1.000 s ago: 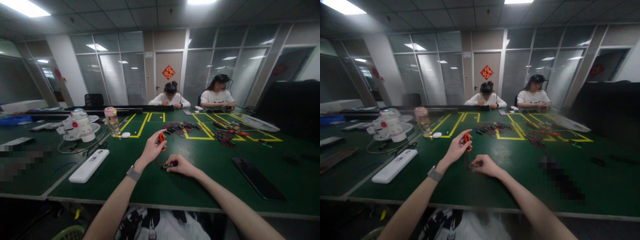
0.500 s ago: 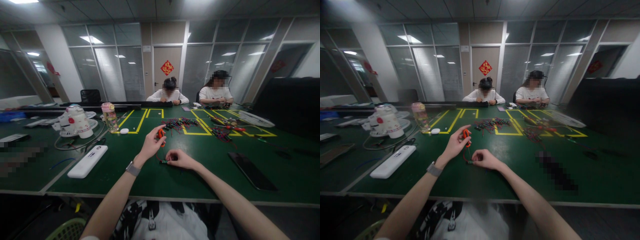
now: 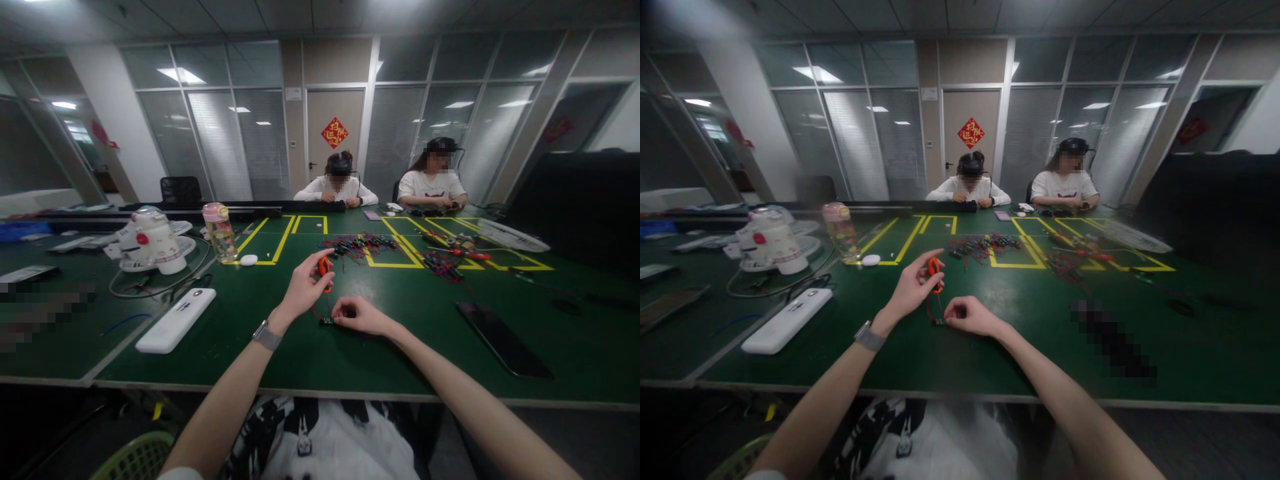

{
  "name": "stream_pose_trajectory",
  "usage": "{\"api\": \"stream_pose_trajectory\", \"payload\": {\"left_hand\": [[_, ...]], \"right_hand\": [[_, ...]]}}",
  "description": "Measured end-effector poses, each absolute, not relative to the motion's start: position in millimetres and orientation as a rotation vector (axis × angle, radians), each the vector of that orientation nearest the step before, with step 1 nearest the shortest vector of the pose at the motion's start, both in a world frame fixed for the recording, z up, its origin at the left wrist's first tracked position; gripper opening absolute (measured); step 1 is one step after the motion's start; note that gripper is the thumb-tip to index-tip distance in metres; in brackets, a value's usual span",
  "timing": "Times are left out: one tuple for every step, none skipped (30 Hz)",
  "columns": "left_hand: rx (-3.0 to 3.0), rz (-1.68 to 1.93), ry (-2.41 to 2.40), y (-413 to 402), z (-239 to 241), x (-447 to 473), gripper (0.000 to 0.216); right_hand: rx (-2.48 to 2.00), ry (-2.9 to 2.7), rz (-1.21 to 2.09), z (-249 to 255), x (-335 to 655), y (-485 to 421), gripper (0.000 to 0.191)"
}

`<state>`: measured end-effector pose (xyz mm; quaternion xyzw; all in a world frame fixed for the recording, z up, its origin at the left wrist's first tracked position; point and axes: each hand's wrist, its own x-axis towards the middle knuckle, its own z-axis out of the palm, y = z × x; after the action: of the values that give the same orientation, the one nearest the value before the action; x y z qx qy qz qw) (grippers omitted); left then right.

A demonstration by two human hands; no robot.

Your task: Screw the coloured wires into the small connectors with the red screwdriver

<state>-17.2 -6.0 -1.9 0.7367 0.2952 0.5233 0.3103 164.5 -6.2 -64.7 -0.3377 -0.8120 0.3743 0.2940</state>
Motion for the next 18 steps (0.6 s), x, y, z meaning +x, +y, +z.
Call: {"api": "stream_pose_trajectory", "payload": {"left_hand": [[1.950,1.379,0.776,-5.8,-2.3,-17.0,0.047],[1.953,1.377,0.773,-5.7,-2.6,-16.8,0.047],[1.953,1.378,0.772,-5.6,-2.8,-16.6,0.047],[1.952,1.378,0.773,-5.6,-2.8,-16.6,0.047],[1.951,1.379,0.774,-5.7,-2.6,-16.5,0.047],[1.949,1.380,0.776,-5.8,-2.4,-16.5,0.047],[1.950,1.380,0.778,-6.0,-2.1,-16.5,0.047],[1.952,1.381,0.778,-6.2,-1.8,-16.6,0.047],[1.956,1.382,0.779,-6.4,-1.4,-16.6,0.047],[1.960,1.383,0.778,-6.5,-1.2,-16.7,0.046],[1.964,1.382,0.779,-6.7,-1.0,-16.7,0.046],[1.966,1.381,0.780,-6.8,-0.9,-16.8,0.046],[1.969,1.380,0.783,-6.9,-0.9,-16.8,0.046],[1.971,1.379,0.785,-7.0,-1.0,-16.7,0.046],[1.973,1.380,0.787,-7.0,-1.1,-16.7,0.046],[1.975,1.382,0.789,-7.1,-1.3,-16.5,0.046],[1.978,1.383,0.790,-7.1,-1.6,-16.4,0.046],[1.981,1.383,0.791,-7.1,-1.8,-16.2,0.046]], "right_hand": [[-0.898,-2.162,0.990,-65.1,164.4,-6.0,0.012],[-0.896,-2.161,0.986,-65.6,164.4,-5.7,0.012],[-0.893,-2.157,0.988,-66.1,164.3,-5.5,0.012],[-0.891,-2.152,0.992,-66.4,164.3,-5.4,0.012],[-0.888,-2.148,0.995,-66.6,164.2,-5.4,0.012],[-0.886,-2.146,0.996,-66.5,164.2,-5.6,0.011],[-0.883,-2.146,0.997,-66.1,164.1,-5.9,0.011],[-0.880,-2.146,0.996,-65.7,164.0,-6.3,0.011],[-0.879,-2.147,0.995,-65.1,164.0,-6.8,0.010],[-0.879,-2.148,0.994,-64.5,163.9,-7.2,0.010],[-0.881,-2.149,0.994,-64.0,163.8,-7.7,0.010],[-0.887,-2.149,0.994,-63.7,163.7,-8.0,0.010],[-0.896,-2.148,0.993,-63.6,163.6,-8.2,0.011],[-0.905,-2.146,0.993,-63.6,163.3,-8.4,0.011],[-0.911,-2.143,0.993,-63.7,163.1,-8.4,0.011],[-0.915,-2.140,0.993,-64.0,162.8,-8.4,0.011],[-0.917,-2.138,0.993,-64.3,162.5,-8.3,0.011],[-0.916,-2.135,0.991,-64.7,162.2,-8.2,0.011]]}}
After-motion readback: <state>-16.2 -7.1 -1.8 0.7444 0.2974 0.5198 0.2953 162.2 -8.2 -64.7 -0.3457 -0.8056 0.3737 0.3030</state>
